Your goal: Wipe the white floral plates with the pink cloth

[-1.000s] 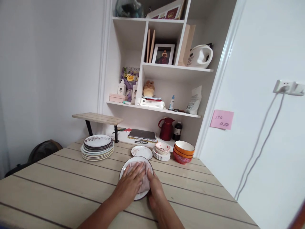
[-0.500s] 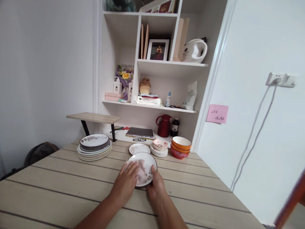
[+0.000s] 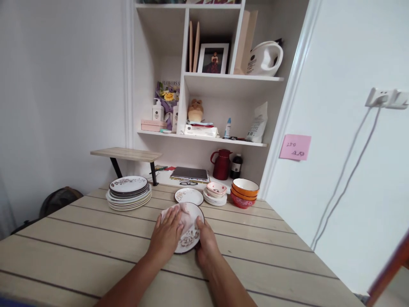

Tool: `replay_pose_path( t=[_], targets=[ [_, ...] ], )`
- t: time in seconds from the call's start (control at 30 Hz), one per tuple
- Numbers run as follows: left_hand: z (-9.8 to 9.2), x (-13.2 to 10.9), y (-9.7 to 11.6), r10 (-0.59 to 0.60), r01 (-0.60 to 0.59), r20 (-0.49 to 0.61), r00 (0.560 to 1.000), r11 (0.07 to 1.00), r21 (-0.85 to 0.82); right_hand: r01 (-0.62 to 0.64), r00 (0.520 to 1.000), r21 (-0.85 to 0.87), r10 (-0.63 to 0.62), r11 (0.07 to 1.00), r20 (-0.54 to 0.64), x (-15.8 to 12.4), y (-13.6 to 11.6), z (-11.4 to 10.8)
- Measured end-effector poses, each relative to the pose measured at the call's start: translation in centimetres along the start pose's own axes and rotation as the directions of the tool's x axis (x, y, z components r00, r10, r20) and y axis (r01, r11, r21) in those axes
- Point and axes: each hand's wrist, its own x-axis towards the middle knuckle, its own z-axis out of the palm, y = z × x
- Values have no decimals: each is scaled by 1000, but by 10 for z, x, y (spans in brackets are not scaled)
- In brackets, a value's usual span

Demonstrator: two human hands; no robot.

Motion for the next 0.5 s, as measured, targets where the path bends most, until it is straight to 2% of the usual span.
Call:
replay_pose_path(
  t=[0.07,0.17,0.23,0.33,0.5],
  targets=[
    [1,-1,0,39,-39,7,999,999,-11,-21,997,46,25,999,-75,4,-2,-4],
    [0,-4,3,169,-167,30,985,983,-74,-57,989,144,75,988,-124,11,-5,-11],
    [-4,-5,7,246,-237,59,967,963,-128,-73,989,163,93,984,-115,13,-7,-13],
    [-10,-5,12,315,-291,113,942,938,-187,-64,994,81,71,995,-87,10,-7,-12],
    [-16,-2,12,310,-276,183,933,942,-189,-6,998,-49,8,999,55,-3,-7,-2]
  ],
)
